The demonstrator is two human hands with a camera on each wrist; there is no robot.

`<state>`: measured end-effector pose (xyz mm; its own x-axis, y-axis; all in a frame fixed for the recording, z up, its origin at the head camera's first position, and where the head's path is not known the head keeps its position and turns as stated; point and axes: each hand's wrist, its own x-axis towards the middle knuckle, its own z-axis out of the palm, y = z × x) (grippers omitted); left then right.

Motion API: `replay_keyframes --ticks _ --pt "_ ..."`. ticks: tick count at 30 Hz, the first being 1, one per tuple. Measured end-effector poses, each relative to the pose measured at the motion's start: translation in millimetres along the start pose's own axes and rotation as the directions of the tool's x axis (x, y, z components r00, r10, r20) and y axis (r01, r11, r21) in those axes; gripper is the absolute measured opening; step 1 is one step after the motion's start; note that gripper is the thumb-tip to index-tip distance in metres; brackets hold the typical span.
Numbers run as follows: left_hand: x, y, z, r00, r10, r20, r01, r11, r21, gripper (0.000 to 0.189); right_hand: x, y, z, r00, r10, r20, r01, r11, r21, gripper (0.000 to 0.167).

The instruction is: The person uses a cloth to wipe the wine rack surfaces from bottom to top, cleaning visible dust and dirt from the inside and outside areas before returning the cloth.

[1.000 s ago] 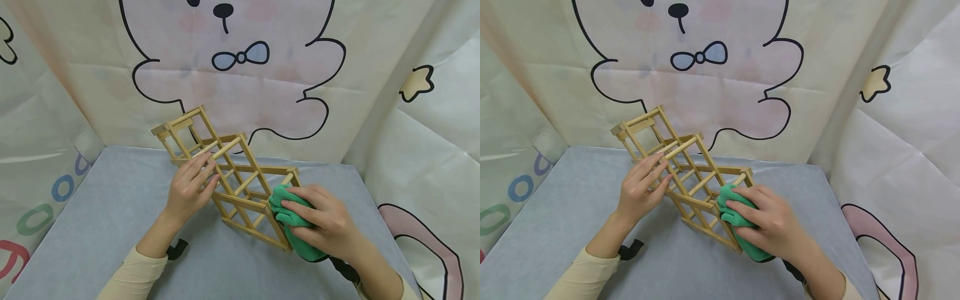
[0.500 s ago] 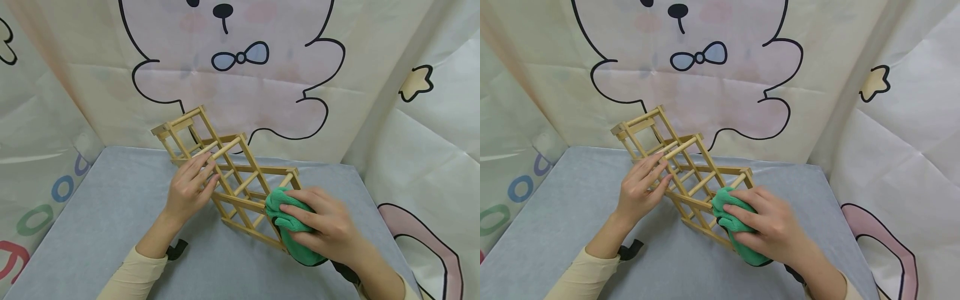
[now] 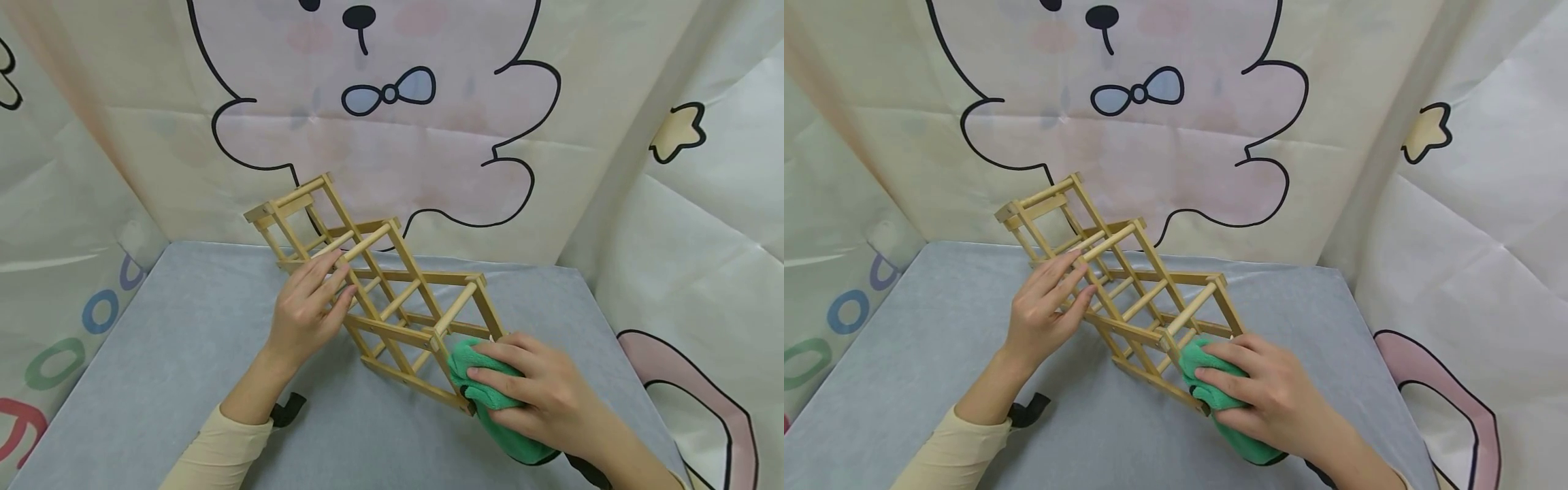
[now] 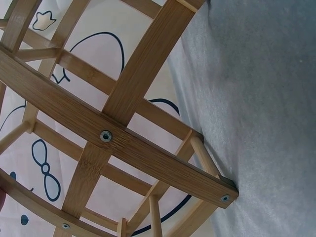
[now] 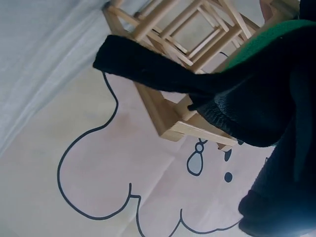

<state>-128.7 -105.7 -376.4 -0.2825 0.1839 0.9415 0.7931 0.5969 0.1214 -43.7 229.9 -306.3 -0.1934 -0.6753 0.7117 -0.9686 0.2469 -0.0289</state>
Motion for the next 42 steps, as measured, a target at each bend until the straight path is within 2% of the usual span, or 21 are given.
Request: replay_keyframes --ticks 10,16,23,35,38,42 --pt "4.0 1.7 1.8 0.999 0.019 -0.029 -0.019 1.000 -0.015 0.030 -26.9 -8.3 -7.2 0.995 0.080 0.054 -0.079 0.997 -0.027 0.033" --pt "3.8 0.6 3.0 0.999 0.019 -0.029 -0.019 1.000 -0.007 0.030 -43.5 -3.9 -8.4 0.991 0.125 0.051 -0.122 0.991 -0.064 0.036" --pt "5.2 0.6 5.2 0.999 0.022 -0.035 -0.022 1.000 -0.010 0.029 -59.6 5.6 -9.6 0.983 0.181 -0.011 -0.181 0.978 -0.100 0.041" --pt "2.4 1.9 -1.3 1.000 0.012 -0.023 -0.012 1.000 0.016 0.028 -68.4 21.1 -14.8 0.976 0.214 -0.040 -0.218 0.967 -0.135 0.043" --pt "5.9 2.9 -1.8 1.000 0.017 -0.018 -0.016 0.999 0.028 0.024 -70.0 22.9 -16.9 0.976 0.215 -0.046 -0.219 0.968 -0.125 0.042" --pt "16.9 3.0 -4.2 0.999 -0.002 0.044 0.001 0.999 0.034 0.023 -72.3 24.7 -18.4 0.974 0.220 -0.054 -0.226 0.966 -0.126 0.043"
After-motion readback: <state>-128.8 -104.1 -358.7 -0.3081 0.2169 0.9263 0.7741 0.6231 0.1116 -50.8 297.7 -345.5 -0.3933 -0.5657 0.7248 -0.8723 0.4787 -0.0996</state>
